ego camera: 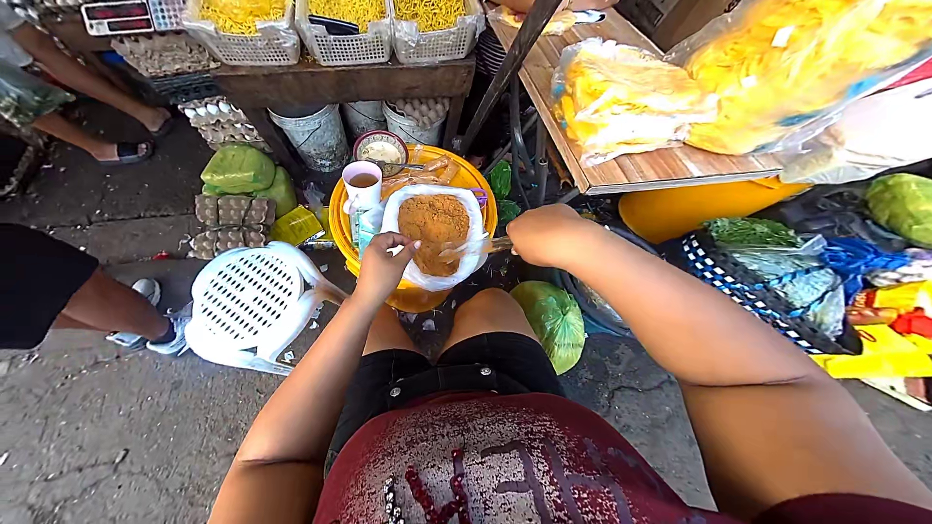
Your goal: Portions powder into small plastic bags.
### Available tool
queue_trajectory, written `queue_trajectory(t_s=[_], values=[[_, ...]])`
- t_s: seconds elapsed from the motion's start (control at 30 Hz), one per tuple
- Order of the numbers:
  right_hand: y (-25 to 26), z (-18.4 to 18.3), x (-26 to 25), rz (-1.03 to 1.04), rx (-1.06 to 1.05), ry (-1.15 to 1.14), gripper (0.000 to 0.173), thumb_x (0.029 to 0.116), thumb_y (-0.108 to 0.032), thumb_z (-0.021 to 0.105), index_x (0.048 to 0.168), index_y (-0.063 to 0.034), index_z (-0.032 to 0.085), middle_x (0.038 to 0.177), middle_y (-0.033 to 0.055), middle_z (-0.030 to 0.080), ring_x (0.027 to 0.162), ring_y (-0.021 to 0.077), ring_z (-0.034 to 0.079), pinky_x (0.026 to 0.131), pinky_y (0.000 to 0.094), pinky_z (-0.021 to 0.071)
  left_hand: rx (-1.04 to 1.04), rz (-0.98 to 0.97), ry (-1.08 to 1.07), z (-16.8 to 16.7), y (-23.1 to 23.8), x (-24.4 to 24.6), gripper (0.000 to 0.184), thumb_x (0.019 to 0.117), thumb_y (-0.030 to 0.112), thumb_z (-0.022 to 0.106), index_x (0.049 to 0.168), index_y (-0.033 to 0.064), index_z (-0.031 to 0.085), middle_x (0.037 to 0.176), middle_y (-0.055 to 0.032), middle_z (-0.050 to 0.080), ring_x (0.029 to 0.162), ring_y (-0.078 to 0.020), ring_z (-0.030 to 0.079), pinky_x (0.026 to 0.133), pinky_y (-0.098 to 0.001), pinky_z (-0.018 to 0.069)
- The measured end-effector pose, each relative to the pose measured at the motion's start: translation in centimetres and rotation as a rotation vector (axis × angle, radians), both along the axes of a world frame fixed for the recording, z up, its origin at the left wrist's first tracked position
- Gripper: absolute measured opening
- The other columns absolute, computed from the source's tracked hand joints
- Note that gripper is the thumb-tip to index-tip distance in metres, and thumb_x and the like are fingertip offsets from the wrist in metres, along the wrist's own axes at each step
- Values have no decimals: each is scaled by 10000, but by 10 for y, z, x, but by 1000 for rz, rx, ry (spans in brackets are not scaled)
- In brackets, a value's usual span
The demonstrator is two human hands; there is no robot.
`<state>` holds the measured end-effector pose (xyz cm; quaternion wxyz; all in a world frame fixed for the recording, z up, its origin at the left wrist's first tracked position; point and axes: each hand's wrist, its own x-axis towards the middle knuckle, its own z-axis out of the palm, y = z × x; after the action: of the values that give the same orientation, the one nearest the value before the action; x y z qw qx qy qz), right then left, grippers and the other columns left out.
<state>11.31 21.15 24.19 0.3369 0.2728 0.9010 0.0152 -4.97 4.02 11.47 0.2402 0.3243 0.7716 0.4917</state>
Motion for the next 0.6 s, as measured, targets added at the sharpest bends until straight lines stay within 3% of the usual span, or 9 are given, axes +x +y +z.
queue_trajectory(t_s=[0.2,0.43,0.6], values=[[6,-10,5,-7,-2,28,237,1031,-227,598,1071,-22,709,1027,205,699,979,418,678,761,612,527,-38,-25,-16,-3,7,6,214,975,246,720,1024,38,704,1128,-140,654,1057,-245,628,916,-444,521],[15,-24,14,-2,-4,90,237,1022,-234,603,1110,-33,692,1053,201,699,1019,410,677,778,616,530,-80,-69,-8,-4,10,8,222,978,259,714,1060,53,713,1189,-140,651,1111,-252,629,941,-460,529],[30,-41,29,-66,-78,189,328,1028,-348,603,1080,-33,680,1032,202,697,1026,409,671,807,620,518,-74,-49,10,-3,7,4,223,978,245,715,1086,50,712,1177,-143,654,1101,-260,630,939,-466,527]])
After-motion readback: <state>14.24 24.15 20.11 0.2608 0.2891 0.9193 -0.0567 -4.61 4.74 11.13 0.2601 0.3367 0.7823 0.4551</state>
